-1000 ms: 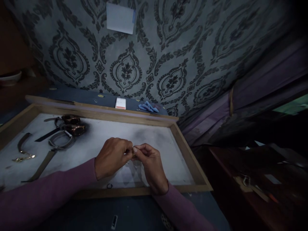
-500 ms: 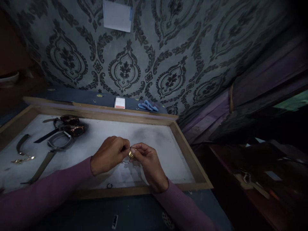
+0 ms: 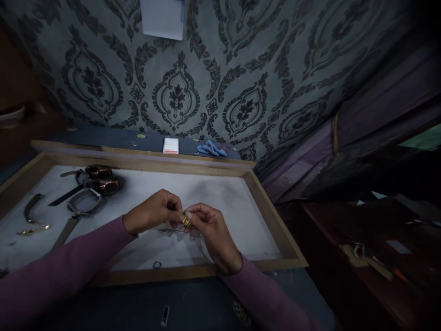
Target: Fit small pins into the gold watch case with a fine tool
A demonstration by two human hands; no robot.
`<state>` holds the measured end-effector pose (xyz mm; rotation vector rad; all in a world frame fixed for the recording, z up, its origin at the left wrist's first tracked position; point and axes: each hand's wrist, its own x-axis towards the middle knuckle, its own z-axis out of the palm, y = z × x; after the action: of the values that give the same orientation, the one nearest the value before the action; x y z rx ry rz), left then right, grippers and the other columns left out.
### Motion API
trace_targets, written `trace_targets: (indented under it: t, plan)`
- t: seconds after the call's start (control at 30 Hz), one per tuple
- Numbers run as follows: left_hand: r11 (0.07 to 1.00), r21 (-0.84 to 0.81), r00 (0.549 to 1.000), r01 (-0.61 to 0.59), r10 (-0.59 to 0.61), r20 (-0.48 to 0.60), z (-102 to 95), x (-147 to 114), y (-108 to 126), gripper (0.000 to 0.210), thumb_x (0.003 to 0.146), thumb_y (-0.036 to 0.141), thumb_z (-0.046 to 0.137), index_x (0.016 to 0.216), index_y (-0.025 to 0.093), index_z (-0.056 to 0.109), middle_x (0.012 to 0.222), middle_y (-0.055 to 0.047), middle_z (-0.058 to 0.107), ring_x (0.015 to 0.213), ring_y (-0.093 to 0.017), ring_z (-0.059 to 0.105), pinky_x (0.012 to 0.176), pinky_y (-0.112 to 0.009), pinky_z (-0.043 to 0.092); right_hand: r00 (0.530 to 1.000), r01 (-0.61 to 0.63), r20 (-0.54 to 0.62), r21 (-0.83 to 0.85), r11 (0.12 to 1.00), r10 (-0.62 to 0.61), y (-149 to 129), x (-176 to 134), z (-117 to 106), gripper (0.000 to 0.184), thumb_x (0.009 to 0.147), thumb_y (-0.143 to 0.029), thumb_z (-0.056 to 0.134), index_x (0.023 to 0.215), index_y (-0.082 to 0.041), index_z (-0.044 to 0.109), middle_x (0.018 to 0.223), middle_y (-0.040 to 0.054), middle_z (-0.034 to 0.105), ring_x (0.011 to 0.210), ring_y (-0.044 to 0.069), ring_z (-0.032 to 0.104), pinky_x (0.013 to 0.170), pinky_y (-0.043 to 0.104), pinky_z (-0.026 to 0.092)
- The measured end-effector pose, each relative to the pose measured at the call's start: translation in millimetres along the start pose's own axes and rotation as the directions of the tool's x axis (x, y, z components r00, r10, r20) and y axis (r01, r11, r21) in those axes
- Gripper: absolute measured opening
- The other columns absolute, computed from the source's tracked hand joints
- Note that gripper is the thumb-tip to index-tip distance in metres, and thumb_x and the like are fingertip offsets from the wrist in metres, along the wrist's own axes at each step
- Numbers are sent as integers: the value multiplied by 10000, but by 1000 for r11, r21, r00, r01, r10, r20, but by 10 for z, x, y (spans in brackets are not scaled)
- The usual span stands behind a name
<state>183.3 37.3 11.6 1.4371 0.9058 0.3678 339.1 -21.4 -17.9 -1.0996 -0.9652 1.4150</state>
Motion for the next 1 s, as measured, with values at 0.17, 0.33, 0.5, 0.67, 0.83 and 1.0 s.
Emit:
trace_targets:
  t: [0.17, 0.33, 0.5, 0.67, 0.83, 1.0]
  plan:
    - [999, -32, 1000, 30, -30, 9, -14, 5, 4, 167, 633, 283, 666, 597, 135, 596, 489, 20, 605, 471, -100, 523, 487, -208, 309, 1000, -10, 19, 10, 1000, 10, -7, -8, -5, 167, 684, -321, 777, 693, -173, 702, 593, -3, 679, 519, 118, 585, 523, 236, 485]
    - [997, -55, 998, 52, -50, 39, -26, -11, 20, 186, 639, 292, 677, 599, 126, 602, 504, 10, 619, 487, -105, 538, 495, -213, 307, 999, -25, 36, 24, 999, 24, -3, 0, -5, 178, 672, -323, 785, 682, -166, 702, 586, 1, 682, 525, 118, 589, 510, 226, 481]
    - [995, -68, 996, 68, -64, 61, -34, -19, 18, 186, 650, 289, 688, 614, 123, 612, 541, 1, 643, 506, -106, 557, 501, -214, 315, 998, -42, 39, 41, 998, 41, 16, 12, -6, 200, 660, -330, 794, 689, -155, 701, 589, 7, 685, 532, 121, 598, 499, 223, 491]
    - [994, -70, 995, 82, -77, 71, -40, -13, 12, 188, 654, 290, 697, 611, 126, 618, 547, 5, 647, 506, -103, 560, 502, -213, 327, 998, -52, 34, 24, 998, 51, 11, 12, -8, 180, 660, -313, 788, 685, -157, 703, 577, 2, 676, 530, 124, 602, 496, 226, 498]
    - [993, -81, 994, 85, -79, 72, -39, -17, 18, 196, 651, 296, 703, 617, 121, 622, 552, 1, 648, 516, -106, 570, 509, -214, 334, 998, -52, 36, 19, 998, 51, 0, 5, -9, 146, 667, -286, 773, 669, -161, 699, 554, -10, 658, 514, 114, 591, 490, 218, 492]
    - [993, -85, 994, 88, -82, 70, -29, -21, 19, 192, 656, 295, 699, 620, 122, 623, 560, 1, 649, 523, -111, 574, 510, -218, 332, 999, -45, 26, 11, 999, 45, 3, 9, -9, 143, 670, -290, 768, 668, -165, 698, 553, -10, 660, 506, 116, 588, 481, 222, 486]
